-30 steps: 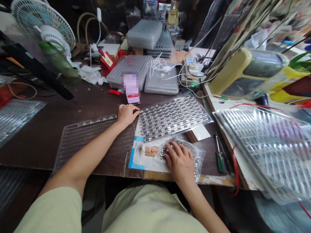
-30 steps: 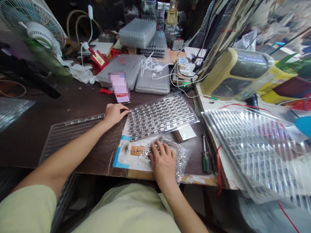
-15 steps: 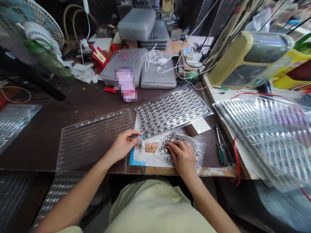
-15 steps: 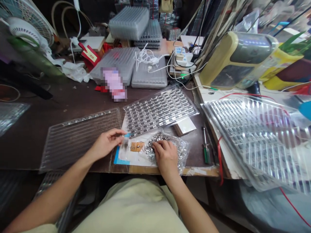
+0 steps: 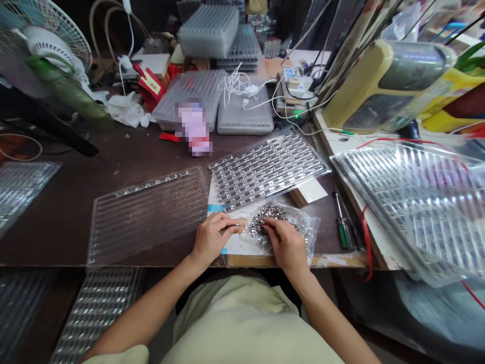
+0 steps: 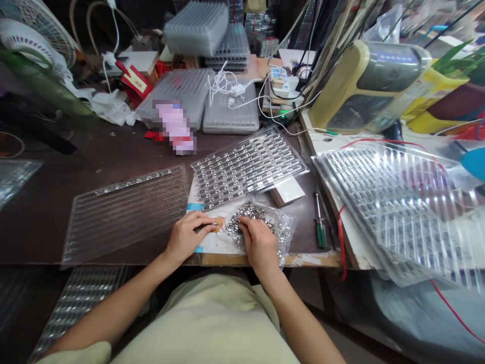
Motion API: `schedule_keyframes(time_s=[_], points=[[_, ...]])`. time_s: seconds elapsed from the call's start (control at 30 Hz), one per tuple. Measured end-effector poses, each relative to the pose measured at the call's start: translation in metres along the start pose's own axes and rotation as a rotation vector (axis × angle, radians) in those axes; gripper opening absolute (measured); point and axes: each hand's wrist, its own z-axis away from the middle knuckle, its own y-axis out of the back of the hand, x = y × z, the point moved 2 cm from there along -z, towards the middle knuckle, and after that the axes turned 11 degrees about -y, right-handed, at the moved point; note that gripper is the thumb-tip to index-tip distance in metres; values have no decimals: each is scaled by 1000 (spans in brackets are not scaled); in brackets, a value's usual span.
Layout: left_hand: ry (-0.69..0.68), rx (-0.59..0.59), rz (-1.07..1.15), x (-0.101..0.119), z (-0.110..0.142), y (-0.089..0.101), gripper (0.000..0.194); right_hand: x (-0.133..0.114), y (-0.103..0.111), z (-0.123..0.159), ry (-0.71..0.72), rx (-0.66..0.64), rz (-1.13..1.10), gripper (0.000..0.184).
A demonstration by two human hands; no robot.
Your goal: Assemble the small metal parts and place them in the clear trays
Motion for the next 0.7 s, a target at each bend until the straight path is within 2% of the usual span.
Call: schedule_keyframes(time_s=[0.13, 0.33, 0.53, 0.7], points=[[-27, -13, -34, 2, -1, 0, 12, -3, -1, -2, 29, -26, -22, 16], [-33, -26, -59, 3, 0, -1, 11, -9, -9, -8, -3, -25, -18, 13], [86, 133, 118, -5, 1, 4, 11, -28, -36, -13, 30, -64, 84, 13], [127, 138, 144, -7, 0, 4, 13, -36, -46, -13, 33, -104, 159, 12]])
